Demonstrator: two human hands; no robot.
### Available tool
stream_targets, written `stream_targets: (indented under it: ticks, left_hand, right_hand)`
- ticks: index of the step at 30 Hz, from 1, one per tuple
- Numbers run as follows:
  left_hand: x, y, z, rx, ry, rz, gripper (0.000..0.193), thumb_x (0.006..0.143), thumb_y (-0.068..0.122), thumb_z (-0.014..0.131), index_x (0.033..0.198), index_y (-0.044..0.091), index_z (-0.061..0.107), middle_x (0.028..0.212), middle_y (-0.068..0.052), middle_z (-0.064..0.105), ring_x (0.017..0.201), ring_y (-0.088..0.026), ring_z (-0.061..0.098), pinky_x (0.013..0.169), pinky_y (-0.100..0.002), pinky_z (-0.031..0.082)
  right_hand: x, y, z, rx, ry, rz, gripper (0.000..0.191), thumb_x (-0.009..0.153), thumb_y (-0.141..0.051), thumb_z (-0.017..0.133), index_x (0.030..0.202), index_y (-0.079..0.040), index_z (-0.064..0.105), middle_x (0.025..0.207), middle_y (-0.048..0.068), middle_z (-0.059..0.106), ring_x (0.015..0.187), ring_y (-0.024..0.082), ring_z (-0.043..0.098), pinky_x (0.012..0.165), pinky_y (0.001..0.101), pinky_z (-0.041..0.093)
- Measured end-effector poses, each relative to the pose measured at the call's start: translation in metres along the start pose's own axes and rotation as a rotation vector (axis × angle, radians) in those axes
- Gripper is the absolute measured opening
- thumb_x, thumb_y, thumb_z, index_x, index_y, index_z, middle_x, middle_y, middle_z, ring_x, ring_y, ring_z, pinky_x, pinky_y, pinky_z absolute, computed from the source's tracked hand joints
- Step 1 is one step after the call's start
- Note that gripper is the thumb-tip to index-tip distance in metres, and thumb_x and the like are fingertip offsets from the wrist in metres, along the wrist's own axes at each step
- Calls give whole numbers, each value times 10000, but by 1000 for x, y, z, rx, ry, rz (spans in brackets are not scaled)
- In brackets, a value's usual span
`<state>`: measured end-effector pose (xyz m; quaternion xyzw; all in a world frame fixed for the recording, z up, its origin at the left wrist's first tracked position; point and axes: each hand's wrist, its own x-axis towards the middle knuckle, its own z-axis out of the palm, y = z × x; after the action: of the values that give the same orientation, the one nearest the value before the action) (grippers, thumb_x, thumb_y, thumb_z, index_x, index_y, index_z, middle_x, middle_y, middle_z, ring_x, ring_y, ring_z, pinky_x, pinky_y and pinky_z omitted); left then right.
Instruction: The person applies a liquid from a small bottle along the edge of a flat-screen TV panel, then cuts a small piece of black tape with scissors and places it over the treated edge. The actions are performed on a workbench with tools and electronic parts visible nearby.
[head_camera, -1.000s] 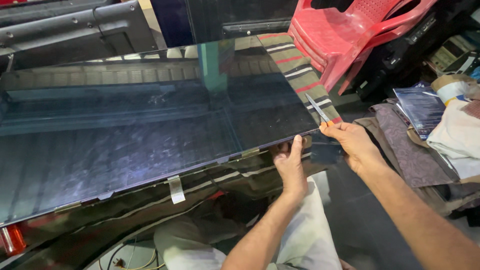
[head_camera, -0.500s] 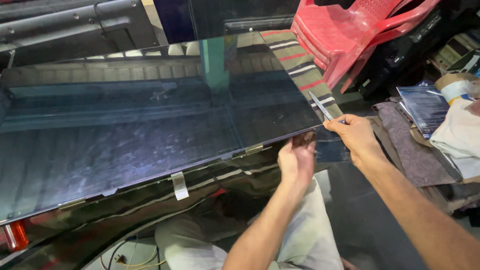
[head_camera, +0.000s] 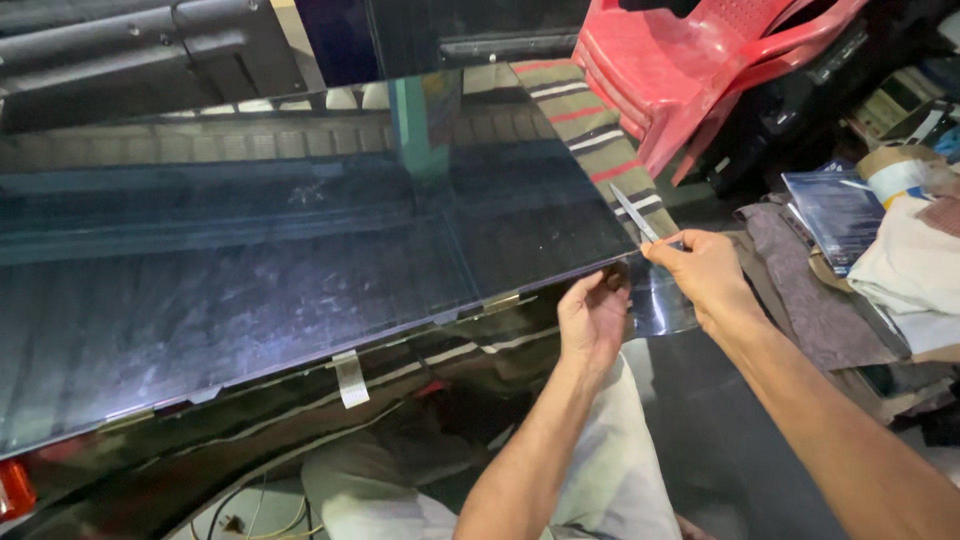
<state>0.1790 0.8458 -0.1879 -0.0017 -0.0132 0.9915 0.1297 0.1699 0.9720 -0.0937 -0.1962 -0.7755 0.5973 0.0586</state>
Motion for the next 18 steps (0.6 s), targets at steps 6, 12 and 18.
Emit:
stream_targets:
  ticks: [6, 12, 18]
  left_hand:
    - [-7, 3, 12, 199, 48, 50, 313, 937, 108, 722, 1230, 68, 621, 1168, -62, 689, 1076, -199, 650, 1007, -398, 500]
    - [-7, -4, 23, 300, 65, 139, 312, 962, 123, 720, 1246, 65, 605, 1174, -52, 686, 1046, -188, 674, 893, -367, 558]
    - [-8, -9, 28, 445, 122, 149, 274, 969, 124, 703, 1227, 64, 633, 1150, -31, 692, 1008, -145, 670, 874, -337, 563]
  right_hand:
    - [6, 8, -4, -51, 0, -68, 176, 867, -123, 812, 897, 19, 713, 798, 37, 666, 704, 85, 562, 601, 244, 425]
    - [12, -5, -12, -162, -103, -34, 185, 866, -148, 794, 916, 23, 741, 845, 64, 727, 727, 85, 615, 630, 233, 467]
    - [8, -32, -26, -37, -270, 265, 229, 868, -188, 760, 982, 11, 754, 835, 86, 749, 654, 147, 675, 562, 290, 538]
